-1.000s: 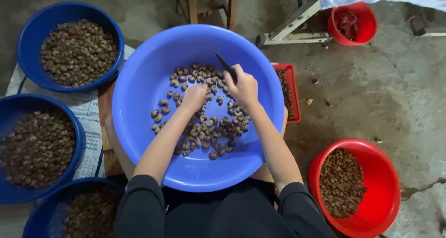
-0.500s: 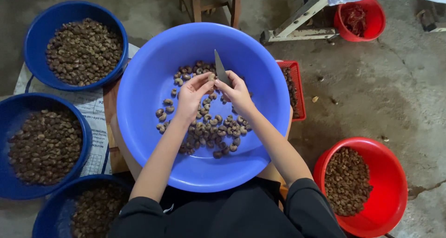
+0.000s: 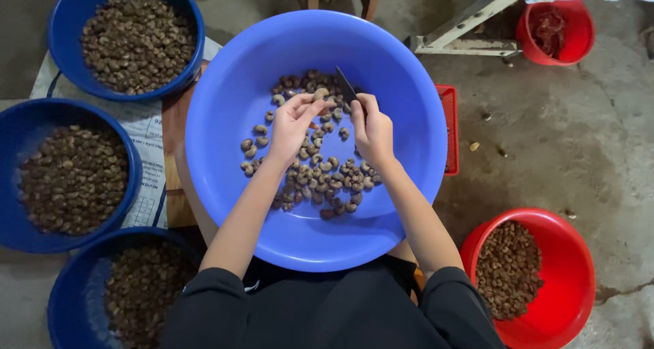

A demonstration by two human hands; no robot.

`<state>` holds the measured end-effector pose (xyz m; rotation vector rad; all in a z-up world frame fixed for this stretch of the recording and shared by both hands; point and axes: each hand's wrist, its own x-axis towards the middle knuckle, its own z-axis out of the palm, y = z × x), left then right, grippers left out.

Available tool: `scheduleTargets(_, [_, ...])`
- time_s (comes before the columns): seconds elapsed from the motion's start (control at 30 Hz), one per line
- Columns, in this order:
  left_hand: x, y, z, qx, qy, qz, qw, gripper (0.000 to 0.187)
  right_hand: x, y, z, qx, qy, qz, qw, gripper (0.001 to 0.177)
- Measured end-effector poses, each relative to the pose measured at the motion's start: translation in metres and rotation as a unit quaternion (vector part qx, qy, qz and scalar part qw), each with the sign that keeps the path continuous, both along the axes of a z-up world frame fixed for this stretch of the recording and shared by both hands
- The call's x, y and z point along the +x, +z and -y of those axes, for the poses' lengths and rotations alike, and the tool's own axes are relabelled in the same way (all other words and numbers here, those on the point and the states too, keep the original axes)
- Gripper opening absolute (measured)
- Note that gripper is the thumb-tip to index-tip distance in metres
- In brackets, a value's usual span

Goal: Peeling or cutting the outer layer of nuts using a small knife over a large plastic basin

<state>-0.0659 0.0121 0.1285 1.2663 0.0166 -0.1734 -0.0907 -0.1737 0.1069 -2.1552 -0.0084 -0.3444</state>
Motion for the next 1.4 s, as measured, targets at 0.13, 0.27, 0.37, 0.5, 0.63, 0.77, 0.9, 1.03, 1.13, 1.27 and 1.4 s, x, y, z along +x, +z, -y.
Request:
scheduleTargets(0.13, [0.002, -0.002, -0.002, 0.032, -0.016, 0.039, 0.999, 0.022, 0.003, -0.015, 0.001, -0.23, 0.004, 0.142, 0.963, 0.013])
scheduleTargets(0.27, [0.005, 0.003, -0.009, 0.063, -0.028, 0.077, 0.995, 0.022, 0.012, -0.005, 0.009, -0.383, -0.034, 0.252, 0.888, 0.017])
scheduleTargets(0.37, [0.008, -0.001, -0.007, 0.066, -0.021, 0.094, 0.993, 0.021, 0.005, -0.011, 0.011, -0.355, -0.019, 0.238, 0.904, 0.015])
scheduleTargets(0.5, [0.005, 0.006, -0.005, 0.089, -0.027, 0.113, 0.989, 0.023, 0.01, 0.006, 0.012, -0.388, -0.019, 0.235, 0.891, 0.017])
scheduleTargets(0.63, [0.009, 0.005, -0.002, 0.139, -0.007, 0.197, 0.971, 0.018, 0.011, -0.005, 0.019, -0.308, -0.002, 0.202, 0.93, 0.013])
scheduleTargets(0.77, [0.011, -0.002, -0.008, 0.202, 0.017, 0.289, 0.935, 0.019, 0.018, -0.002, 0.022, -0.238, 0.031, 0.096, 0.966, 0.009])
scheduleTargets(0.9, [0.008, -0.01, -0.004, 0.338, 0.032, 0.396, 0.853, 0.027, 0.013, 0.004, 0.013, 0.108, 0.062, 0.025, 0.992, 0.012])
scheduleTargets(1.03, [0.007, -0.009, 0.005, 0.335, 0.037, 0.393, 0.856, 0.025, 0.009, 0.014, 0.003, 0.292, 0.063, -0.07, 0.952, 0.017])
scheduleTargets(1.13, [0.005, -0.002, 0.005, 0.233, 0.011, 0.34, 0.911, 0.024, 0.007, 0.014, 0.003, 0.38, 0.061, -0.104, 0.917, 0.021])
scheduleTargets(1.27, [0.003, 0.008, 0.004, 0.136, -0.029, 0.282, 0.949, 0.028, 0.008, 0.013, 0.003, 0.443, 0.07, -0.108, 0.887, 0.027])
scheduleTargets(1.4, [-0.001, 0.006, 0.007, 0.094, -0.041, 0.226, 0.969, 0.03, 0.006, 0.01, 0.003, 0.449, 0.059, -0.094, 0.887, 0.03])
